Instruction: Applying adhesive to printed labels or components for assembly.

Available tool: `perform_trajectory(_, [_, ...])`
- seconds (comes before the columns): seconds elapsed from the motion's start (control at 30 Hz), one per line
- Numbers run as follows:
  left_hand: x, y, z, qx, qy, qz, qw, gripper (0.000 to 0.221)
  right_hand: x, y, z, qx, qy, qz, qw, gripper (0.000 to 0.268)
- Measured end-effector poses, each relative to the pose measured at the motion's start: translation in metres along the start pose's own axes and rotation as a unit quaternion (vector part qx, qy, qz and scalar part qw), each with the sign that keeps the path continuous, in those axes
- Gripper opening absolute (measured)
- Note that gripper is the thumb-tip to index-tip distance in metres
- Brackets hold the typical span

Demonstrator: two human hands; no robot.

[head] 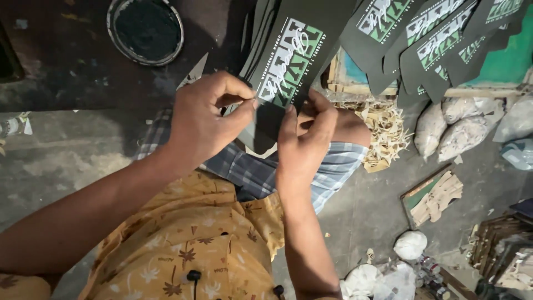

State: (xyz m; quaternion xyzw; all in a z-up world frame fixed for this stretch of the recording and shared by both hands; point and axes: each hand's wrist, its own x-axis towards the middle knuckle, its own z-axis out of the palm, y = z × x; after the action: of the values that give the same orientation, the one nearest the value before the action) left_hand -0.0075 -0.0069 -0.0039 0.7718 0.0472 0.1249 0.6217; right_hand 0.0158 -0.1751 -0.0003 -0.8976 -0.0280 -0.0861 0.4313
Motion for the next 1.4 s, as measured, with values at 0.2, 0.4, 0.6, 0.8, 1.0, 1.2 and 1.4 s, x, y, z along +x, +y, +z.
perform_trajectory(0.2, [-0.007,-0.008,-0.001,-0.069,-0.014,-0.006,0.997,0.010,0.013,0.012,0.003,0.153,-0.032,0.120,0.980,0.023])
perform_trajectory(0.4, [-0.013,-0.006,-0.033,-0.146,0.048,-0.076,0.985,0.011,0.030,0.023,-0.035,0.320,0.149,0.007,0.936,0.029])
perform_trajectory(0.6, [-0.014,-0.026,-0.055,-0.130,0.057,-0.038,0.989,0.013,0.045,0.059,-0.083,0.433,0.128,-0.084,0.888,0.036])
perform_trajectory(0.8, [-0.003,-0.006,-0.052,-0.073,0.065,-0.074,0.992,0.012,-0.003,0.013,-0.024,0.297,0.061,0.047,0.952,0.027])
perform_trajectory(1.0, [0.011,-0.013,-0.021,-0.097,-0.014,0.070,0.993,0.010,-0.025,0.023,-0.003,0.236,-0.071,0.140,0.959,0.045])
perform_trajectory(1.2, [0.033,-0.015,-0.007,0.062,-0.008,0.134,0.989,0.013,-0.013,0.017,-0.008,0.166,-0.116,0.088,0.975,0.053])
perform_trajectory(1.4, [0.017,-0.015,-0.005,0.045,-0.007,0.121,0.992,0.015,-0.014,0.015,-0.007,0.158,-0.111,0.096,0.976,0.055])
